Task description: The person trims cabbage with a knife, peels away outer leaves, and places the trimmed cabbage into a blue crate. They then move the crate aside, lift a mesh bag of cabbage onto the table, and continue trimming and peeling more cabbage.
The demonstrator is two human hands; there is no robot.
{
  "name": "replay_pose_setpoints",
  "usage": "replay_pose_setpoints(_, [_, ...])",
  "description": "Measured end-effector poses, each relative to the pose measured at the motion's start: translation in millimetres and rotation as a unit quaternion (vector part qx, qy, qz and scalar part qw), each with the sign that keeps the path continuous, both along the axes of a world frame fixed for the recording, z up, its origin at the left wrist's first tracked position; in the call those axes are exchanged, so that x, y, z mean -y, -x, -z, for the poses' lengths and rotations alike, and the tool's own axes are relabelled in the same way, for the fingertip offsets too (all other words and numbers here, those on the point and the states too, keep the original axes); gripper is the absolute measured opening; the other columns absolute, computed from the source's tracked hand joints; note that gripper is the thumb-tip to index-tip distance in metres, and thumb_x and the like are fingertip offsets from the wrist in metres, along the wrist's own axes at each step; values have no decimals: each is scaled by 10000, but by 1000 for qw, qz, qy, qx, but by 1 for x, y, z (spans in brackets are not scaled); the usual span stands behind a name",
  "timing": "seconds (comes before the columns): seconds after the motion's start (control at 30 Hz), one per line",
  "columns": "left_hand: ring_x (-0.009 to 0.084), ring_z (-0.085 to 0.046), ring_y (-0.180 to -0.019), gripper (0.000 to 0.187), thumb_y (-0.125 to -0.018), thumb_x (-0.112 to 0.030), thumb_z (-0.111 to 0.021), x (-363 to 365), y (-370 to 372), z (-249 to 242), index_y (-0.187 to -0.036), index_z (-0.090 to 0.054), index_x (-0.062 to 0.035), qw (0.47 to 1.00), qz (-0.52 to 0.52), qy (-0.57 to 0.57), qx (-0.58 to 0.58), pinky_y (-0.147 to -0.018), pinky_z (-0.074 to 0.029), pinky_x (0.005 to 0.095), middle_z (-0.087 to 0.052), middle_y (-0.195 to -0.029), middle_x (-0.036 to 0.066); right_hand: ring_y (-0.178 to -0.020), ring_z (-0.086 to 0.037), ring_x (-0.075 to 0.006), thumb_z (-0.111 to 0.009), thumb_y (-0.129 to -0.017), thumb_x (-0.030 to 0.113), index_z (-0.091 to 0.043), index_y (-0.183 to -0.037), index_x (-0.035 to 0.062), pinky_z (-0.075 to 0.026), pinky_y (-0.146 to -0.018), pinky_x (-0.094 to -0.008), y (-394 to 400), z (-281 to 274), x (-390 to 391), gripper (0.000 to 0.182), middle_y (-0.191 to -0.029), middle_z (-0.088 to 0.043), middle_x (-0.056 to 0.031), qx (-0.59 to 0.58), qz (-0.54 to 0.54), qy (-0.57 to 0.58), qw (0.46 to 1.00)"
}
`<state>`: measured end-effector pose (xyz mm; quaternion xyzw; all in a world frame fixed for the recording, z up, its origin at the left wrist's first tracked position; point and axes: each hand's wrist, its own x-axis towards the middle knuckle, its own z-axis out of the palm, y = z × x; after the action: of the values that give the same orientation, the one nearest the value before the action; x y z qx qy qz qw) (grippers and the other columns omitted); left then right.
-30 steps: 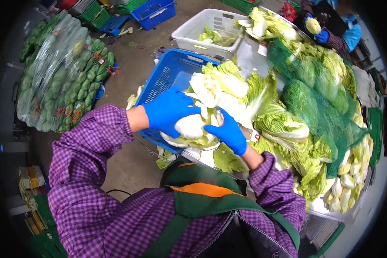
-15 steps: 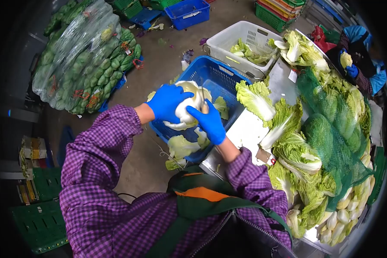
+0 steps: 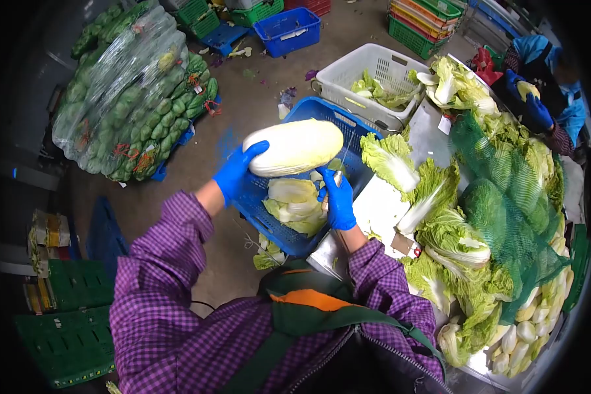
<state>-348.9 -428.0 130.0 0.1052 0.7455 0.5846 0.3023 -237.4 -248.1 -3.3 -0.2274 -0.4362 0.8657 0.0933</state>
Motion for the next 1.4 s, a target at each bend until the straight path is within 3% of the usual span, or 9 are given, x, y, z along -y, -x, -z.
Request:
replay_pose_setpoints(0.07, [278,-539,-1117,639,-861,-432,-563,0,-23,24,-1342,-374,-56,906,-118,-272,301,-909,-474,412,-491,-1289,135,-448,-438,-79,-608,-879,240,-586,-1043,53,-374,-428,-217,-2,-33,4,249,-651,-499,14,9,-20,18,1000])
replay_pose_setpoints(0.2, [302,-471,-1196,701,-876,-476,-523,9,-58,48,-1381,-304,-43,922,-95,-250,279,-968,-430,447,-414,-1362,149,-495,-471,-78,-646,-834,205,-485,-1222,4,-393,-441,-200,-2,-57,-2,465,-826,-601,-47,0,-84,-11,996])
replay_pose_setpoints(0.3, [319,-357,-1286,633,-944,-450,-382,4,-64,54,-1410,-240,-45,841,-53,-435,318,-1056,-315,487,-341,-1410,152,-496,-465,-55,-691,-793,194,-497,-1198,3,-393,-430,-192,-5,-88,-11,488,-746,-576,-14,-100,-156,-46,982])
replay_pose_setpoints(0.4, [310,-378,-1272,579,-954,-351,-425,0,-72,58,-1407,-241,-41,788,-19,-521,327,-1060,-320,465,-363,-1392,148,-524,-472,-41,-729,-758,223,-486,-1222,-5,-384,-432,-184,-8,-95,-6,571,-889,-620,-69,-8,-119,-147,982])
replay_pose_setpoints(0.5, [284,-390,-1264,591,-932,-279,-502,-13,-73,78,-1404,-242,-37,902,-57,-388,180,-1054,-338,434,-368,-1383,143,-727,-604,-149,-770,-710,288,-493,-1202,-37,-487,-629,-269,-21,-108,7,652,-1015,-637,-154,31,-120,-292,948])
replay_pose_setpoints(0.6, [252,-492,-1165,607,-871,-172,-609,-26,-74,93,-1373,-281,-73,894,-125,-399,161,-980,-430,373,-456,-1291,109,-944,-626,-247,-779,-697,305,-504,-1161,-57,-477,-833,-350,-24,-108,23,649,-1020,-646,-184,-39,-13,-423,905])
replay_pose_setpoints(1.03, [212,-505,-1119,760,-707,-43,-751,-44,-81,53,-1328,-312,-44,935,-203,-276,-88,-930,-455,316,-478,-1234,114,-645,-624,-199,-718,-752,228,-635,-954,-25,-479,-610,-334,-21,-92,15,334,-765,-644,-197,-16,-3,-473,881])
replay_pose_setpoints(1.27, [220,-504,-1124,734,-730,-44,-723,-24,-77,62,-1336,-308,-26,930,-225,-282,-79,-926,-460,327,-477,-1239,121,-509,-552,-164,-678,-778,178,-591,-808,-31,-439,-501,-321,-14,-88,30,228,-607,-587,-144,-35,26,-495,868])
replay_pose_setpoints(1.4, [287,-468,-1194,632,-868,-290,-537,-7,-66,92,-1387,-278,-39,856,-202,-458,133,-1002,-395,414,-430,-1332,148,-432,-499,-110,-612,-819,132,-530,-723,20,-410,-405,-249,-8,-99,27,169,-558,-526,-40,22,35,-198,979])
